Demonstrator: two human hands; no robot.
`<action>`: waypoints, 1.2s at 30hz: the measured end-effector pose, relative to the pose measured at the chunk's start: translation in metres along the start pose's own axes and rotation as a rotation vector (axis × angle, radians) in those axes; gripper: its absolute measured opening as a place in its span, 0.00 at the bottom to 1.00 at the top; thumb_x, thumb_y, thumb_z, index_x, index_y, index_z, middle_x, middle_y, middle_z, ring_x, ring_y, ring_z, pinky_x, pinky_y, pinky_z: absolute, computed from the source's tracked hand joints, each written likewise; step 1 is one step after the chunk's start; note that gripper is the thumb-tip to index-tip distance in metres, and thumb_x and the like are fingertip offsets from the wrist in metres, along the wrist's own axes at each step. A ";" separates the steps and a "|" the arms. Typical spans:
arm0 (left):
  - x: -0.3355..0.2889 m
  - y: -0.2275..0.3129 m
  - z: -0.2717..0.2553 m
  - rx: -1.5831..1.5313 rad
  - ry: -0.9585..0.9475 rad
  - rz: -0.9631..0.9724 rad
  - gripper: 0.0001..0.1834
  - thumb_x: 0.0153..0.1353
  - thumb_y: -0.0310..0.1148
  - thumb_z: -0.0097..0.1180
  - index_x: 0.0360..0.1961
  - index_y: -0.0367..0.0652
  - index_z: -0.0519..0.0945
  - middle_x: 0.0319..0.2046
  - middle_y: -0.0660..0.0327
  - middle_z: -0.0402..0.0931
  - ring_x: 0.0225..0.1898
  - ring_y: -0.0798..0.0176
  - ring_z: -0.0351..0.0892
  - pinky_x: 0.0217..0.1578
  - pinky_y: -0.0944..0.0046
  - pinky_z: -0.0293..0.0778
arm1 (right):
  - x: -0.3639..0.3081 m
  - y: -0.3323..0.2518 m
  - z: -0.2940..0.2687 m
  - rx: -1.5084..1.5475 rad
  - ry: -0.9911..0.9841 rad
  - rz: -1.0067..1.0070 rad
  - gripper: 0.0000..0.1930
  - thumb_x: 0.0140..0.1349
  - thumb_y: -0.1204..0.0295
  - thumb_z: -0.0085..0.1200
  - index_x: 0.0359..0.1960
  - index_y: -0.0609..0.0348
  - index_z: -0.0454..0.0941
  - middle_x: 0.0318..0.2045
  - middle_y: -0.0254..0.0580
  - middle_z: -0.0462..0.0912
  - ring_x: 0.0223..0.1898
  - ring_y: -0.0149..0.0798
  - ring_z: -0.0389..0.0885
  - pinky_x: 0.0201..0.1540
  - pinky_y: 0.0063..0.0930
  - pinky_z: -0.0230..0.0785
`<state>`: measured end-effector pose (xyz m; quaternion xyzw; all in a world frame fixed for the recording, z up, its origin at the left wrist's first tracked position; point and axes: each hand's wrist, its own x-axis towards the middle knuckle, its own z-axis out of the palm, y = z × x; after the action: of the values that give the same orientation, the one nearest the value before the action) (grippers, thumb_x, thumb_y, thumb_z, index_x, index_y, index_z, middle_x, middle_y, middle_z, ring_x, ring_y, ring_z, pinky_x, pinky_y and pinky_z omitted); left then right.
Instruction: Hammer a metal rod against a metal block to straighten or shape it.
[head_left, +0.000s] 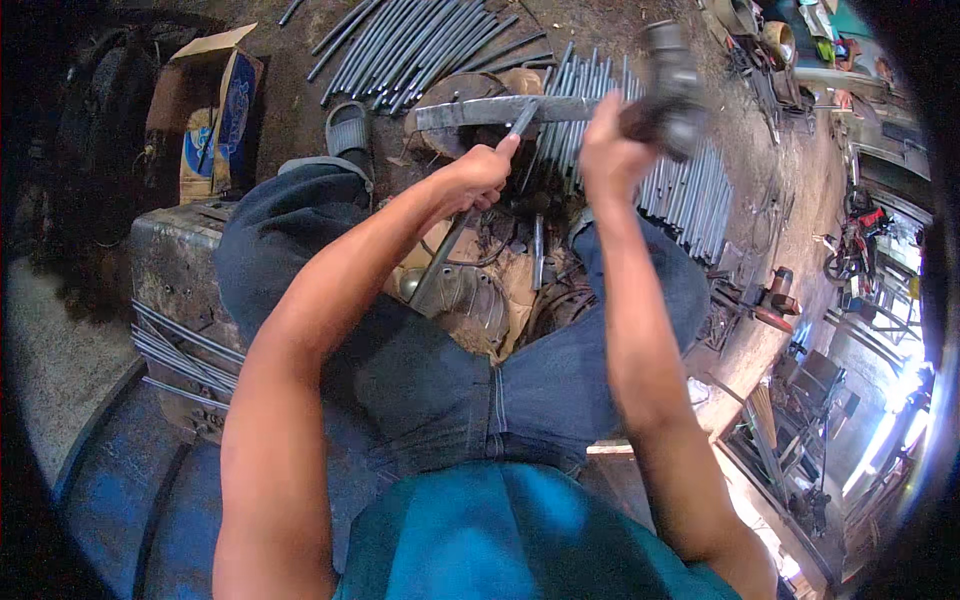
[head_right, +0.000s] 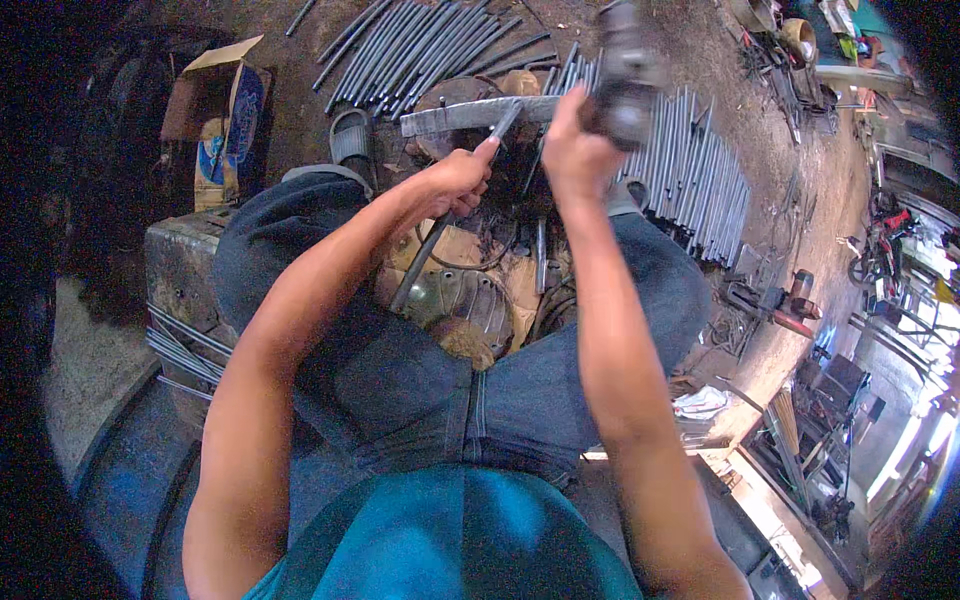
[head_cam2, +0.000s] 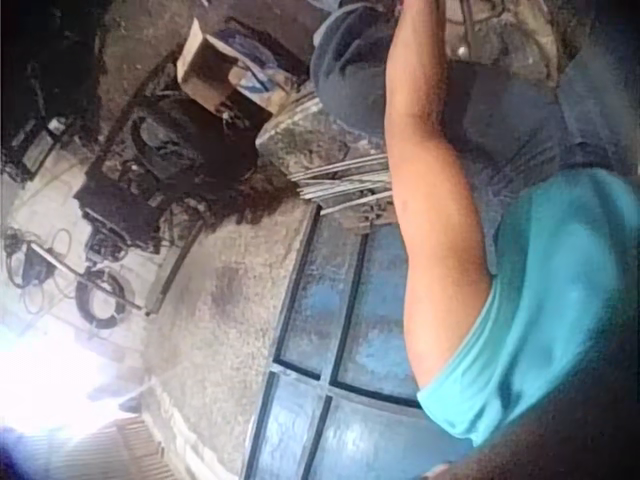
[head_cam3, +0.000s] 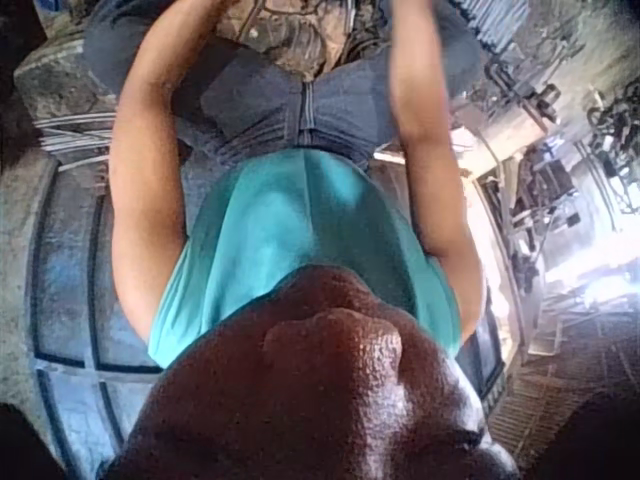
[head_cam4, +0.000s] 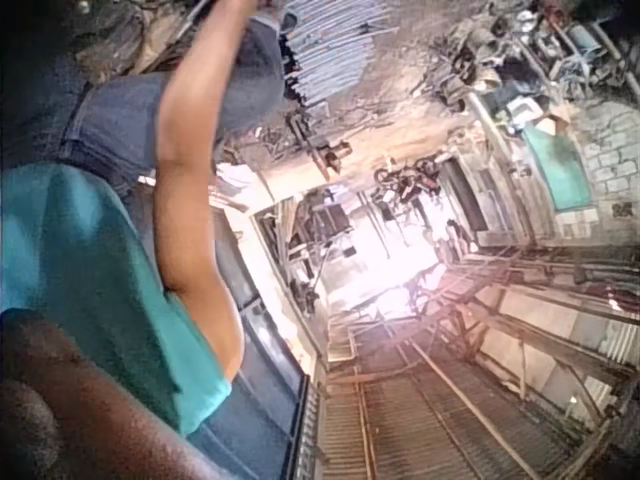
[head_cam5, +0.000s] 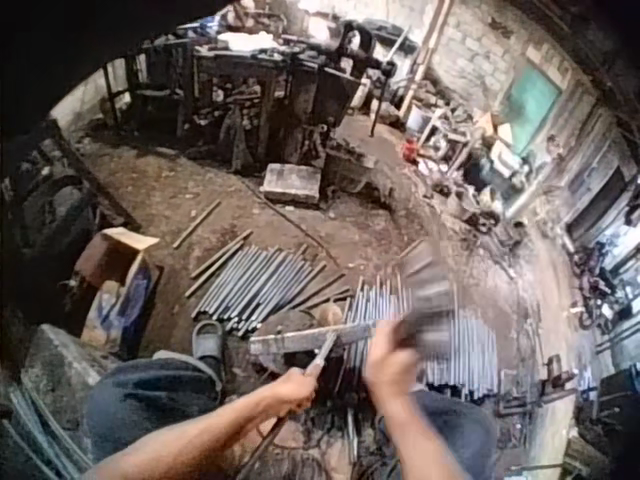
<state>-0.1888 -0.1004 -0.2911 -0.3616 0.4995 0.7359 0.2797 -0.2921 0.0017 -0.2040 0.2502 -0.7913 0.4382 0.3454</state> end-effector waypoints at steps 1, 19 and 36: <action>-0.003 -0.001 -0.002 -0.002 0.006 -0.001 0.35 0.65 0.64 0.37 0.23 0.39 0.70 0.16 0.64 0.62 0.14 0.66 0.56 0.15 0.62 0.53 | -0.043 0.017 -0.012 -0.081 -0.449 0.341 0.10 0.55 0.74 0.56 0.33 0.71 0.75 0.16 0.38 0.75 0.27 0.52 0.77 0.37 0.50 0.69; -0.016 -0.010 0.014 -0.401 -0.140 -0.083 0.29 0.64 0.67 0.36 0.21 0.54 0.59 0.14 0.74 0.49 0.12 0.75 0.45 0.12 0.70 0.43 | 0.054 -0.040 -0.067 0.336 -0.625 0.706 0.09 0.55 0.73 0.61 0.26 0.60 0.71 0.14 0.33 0.72 0.12 0.27 0.69 0.16 0.22 0.62; -0.022 0.002 0.027 -0.458 -0.120 -0.055 0.28 0.67 0.64 0.32 0.23 0.52 0.58 0.14 0.73 0.47 0.11 0.73 0.43 0.09 0.70 0.43 | -0.029 0.031 0.000 -0.088 -0.670 0.339 0.10 0.53 0.73 0.58 0.19 0.62 0.71 0.15 0.38 0.75 0.13 0.30 0.72 0.17 0.26 0.64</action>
<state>-0.1848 -0.0770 -0.2660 -0.3849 0.2920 0.8421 0.2396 -0.2953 0.0190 -0.2421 0.2302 -0.9085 0.3487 0.0003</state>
